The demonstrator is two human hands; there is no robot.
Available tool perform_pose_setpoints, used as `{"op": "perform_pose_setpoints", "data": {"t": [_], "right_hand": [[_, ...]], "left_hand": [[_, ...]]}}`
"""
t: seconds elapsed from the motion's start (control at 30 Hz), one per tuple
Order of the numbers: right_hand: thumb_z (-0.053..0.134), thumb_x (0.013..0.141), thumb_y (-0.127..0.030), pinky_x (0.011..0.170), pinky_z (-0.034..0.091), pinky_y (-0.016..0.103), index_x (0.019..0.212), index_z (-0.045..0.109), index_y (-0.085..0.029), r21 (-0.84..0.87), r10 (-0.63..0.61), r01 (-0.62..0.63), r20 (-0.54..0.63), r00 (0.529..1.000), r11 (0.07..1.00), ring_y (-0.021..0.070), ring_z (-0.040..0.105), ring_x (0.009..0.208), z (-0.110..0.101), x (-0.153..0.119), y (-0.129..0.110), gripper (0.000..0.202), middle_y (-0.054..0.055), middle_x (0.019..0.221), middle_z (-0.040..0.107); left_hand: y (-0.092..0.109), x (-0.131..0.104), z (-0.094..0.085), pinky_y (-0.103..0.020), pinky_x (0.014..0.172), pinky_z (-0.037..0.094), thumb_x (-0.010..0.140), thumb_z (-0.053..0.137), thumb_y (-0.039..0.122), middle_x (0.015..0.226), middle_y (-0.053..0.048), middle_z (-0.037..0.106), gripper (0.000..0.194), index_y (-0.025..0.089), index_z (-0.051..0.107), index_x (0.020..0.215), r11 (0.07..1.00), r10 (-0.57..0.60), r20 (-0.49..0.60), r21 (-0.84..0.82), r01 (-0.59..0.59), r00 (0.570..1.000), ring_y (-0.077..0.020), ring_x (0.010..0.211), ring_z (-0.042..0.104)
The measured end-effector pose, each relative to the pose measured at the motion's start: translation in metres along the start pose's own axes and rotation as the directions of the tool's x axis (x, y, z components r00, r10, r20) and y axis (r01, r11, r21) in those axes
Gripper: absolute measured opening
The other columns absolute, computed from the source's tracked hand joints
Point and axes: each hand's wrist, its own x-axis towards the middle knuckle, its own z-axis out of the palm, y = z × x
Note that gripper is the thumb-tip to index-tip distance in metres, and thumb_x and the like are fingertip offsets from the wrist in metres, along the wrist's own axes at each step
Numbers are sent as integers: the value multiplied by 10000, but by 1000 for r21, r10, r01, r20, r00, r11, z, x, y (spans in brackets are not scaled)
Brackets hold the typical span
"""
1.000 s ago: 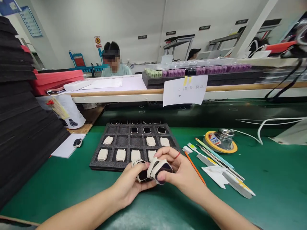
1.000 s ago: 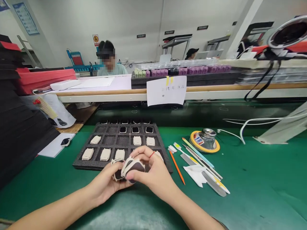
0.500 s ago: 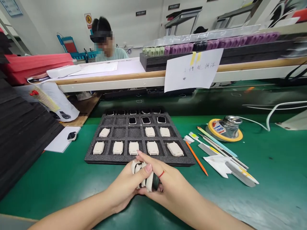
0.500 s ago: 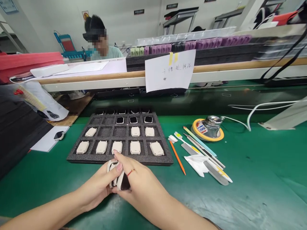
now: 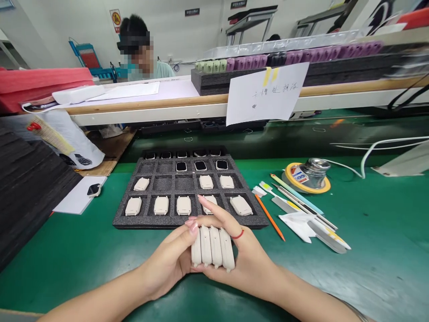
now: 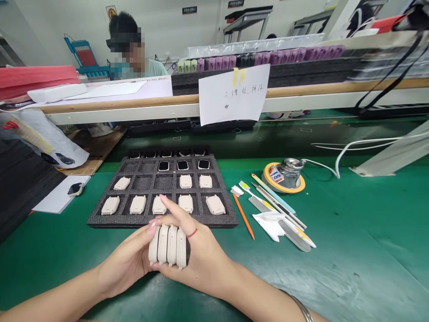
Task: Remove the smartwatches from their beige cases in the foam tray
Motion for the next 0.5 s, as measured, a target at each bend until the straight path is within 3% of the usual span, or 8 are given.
{"op": "perform_pose_setpoints", "data": {"t": [0.2,0.37,0.5], "right_hand": [[817,732,-152,998,509,327,1546,166,-331,63,-25,25,-2,1000,998,206,665,1117,1,1,1,1058,41,1223,684],[838,729,-222,994,519,331,1534,198,-357,129,-8,10,-17,1000,992,218,656,1147,2,-1,7,1038,30,1245,688],[851,713,-208,1022,501,315,1532,203,-380,132,-20,22,-17,1000,991,208,651,1165,2,-1,10,1059,9,1256,688]], "left_hand": [[-1,-2,0,-170,584,410,756,760,531,754,1,587,422,137,684,884,994,45,-10,105,-43,999,-72,650,514],[-3,0,-5,-214,785,476,638,895,243,934,-4,669,468,179,631,1019,949,95,47,299,-105,994,-122,880,615],[-4,1,-6,-222,795,488,672,858,184,929,15,674,403,194,635,1009,926,111,83,354,-134,990,-122,883,622]]}}
